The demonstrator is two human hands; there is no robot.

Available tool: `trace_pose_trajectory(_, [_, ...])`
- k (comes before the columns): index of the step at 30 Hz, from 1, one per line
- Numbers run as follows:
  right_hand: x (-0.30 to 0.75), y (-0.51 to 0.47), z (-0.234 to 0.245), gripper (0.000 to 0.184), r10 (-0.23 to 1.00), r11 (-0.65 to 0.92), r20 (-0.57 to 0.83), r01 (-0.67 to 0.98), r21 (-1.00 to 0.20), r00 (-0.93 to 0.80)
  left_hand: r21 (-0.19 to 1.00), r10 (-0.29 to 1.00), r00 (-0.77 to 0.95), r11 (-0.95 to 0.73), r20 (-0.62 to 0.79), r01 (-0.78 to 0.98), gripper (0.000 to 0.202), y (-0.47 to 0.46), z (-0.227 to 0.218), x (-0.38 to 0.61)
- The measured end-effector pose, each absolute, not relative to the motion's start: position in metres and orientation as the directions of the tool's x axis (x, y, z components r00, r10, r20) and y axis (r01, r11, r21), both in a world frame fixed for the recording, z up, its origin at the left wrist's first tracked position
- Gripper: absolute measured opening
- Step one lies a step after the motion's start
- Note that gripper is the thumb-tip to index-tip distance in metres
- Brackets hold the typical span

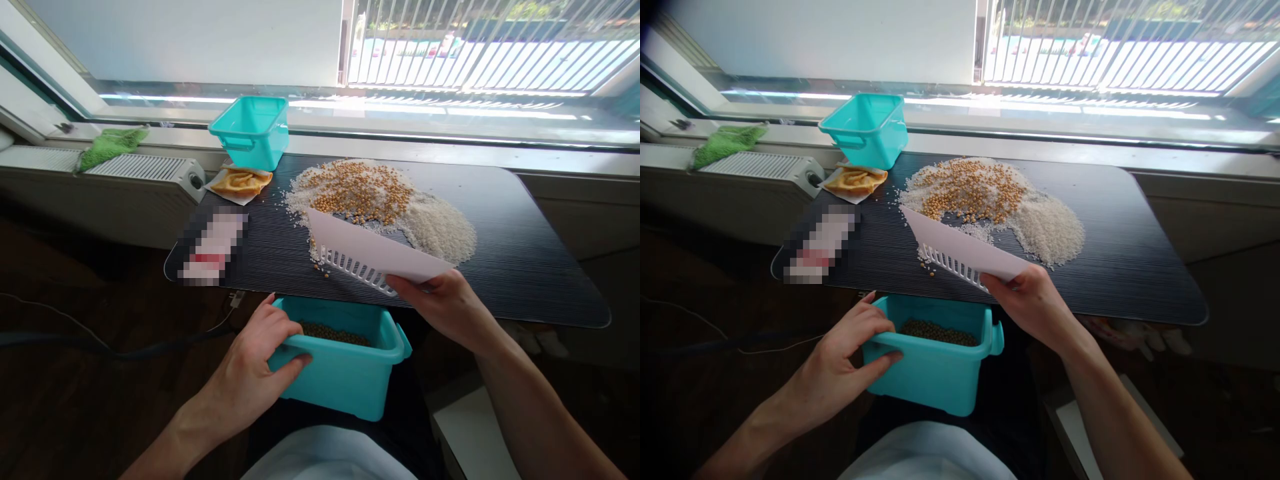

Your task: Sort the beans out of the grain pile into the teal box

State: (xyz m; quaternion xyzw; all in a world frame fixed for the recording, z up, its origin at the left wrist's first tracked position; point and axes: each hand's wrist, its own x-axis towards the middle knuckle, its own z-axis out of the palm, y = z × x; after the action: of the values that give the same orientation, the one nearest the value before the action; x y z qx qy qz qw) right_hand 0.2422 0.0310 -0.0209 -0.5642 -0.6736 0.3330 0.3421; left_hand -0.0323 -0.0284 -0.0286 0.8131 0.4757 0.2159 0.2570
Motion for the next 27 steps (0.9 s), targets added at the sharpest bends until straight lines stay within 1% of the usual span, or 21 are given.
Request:
trace_pose_trajectory(5, [0.252, 0.024, -0.023, 0.025, 0.985, 0.14, 0.065, 0.531, -0.836, -0.158, 0.608, 0.883, 0.452, -0.429, 0.126, 0.668, 0.006, -0.028, -0.029, -0.032])
trace_pose_trajectory(8, [0.256, 0.017, -0.022, 0.026, 0.976, 0.149, 0.04, 0.528, -0.836, -0.212, 0.603, 0.884, 0.449, -0.429, 0.129, 0.673, 0.007, -0.029, -0.029, -0.032])
trace_pose_trajectory(13, [0.26, 0.009, -0.018, 0.021, 0.946, 0.16, -0.017, 0.513, -0.844, -0.322, 0.616, 0.887, 0.45, -0.415, 0.108, 0.67, 0.007, -0.029, -0.029, -0.033])
trace_pose_trajectory(18, [0.249, 0.017, -0.02, 0.024, 0.96, 0.148, 0.013, 0.467, -0.872, -0.28, 0.611, 0.885, 0.452, -0.419, 0.11, 0.672, 0.009, -0.029, -0.029, -0.033])
trace_pose_trajectory(22, [0.233, 0.021, -0.025, 0.027, 0.935, 0.119, -0.044, 0.428, -0.896, -0.353, 0.602, 0.89, 0.442, -0.416, 0.115, 0.681, 0.009, -0.03, -0.029, -0.034])
trace_pose_trajectory(24, [0.225, 0.02, -0.029, 0.028, 0.941, 0.132, -0.019, 0.419, -0.898, -0.337, 0.606, 0.89, 0.441, -0.414, 0.115, 0.679, 0.008, -0.03, -0.029, -0.034])
trace_pose_trajectory(27, [0.217, 0.018, -0.036, 0.027, 0.981, 0.128, 0.048, 0.436, -0.891, -0.189, 0.612, 0.885, 0.451, -0.423, 0.12, 0.668, 0.008, -0.03, -0.028, -0.033])
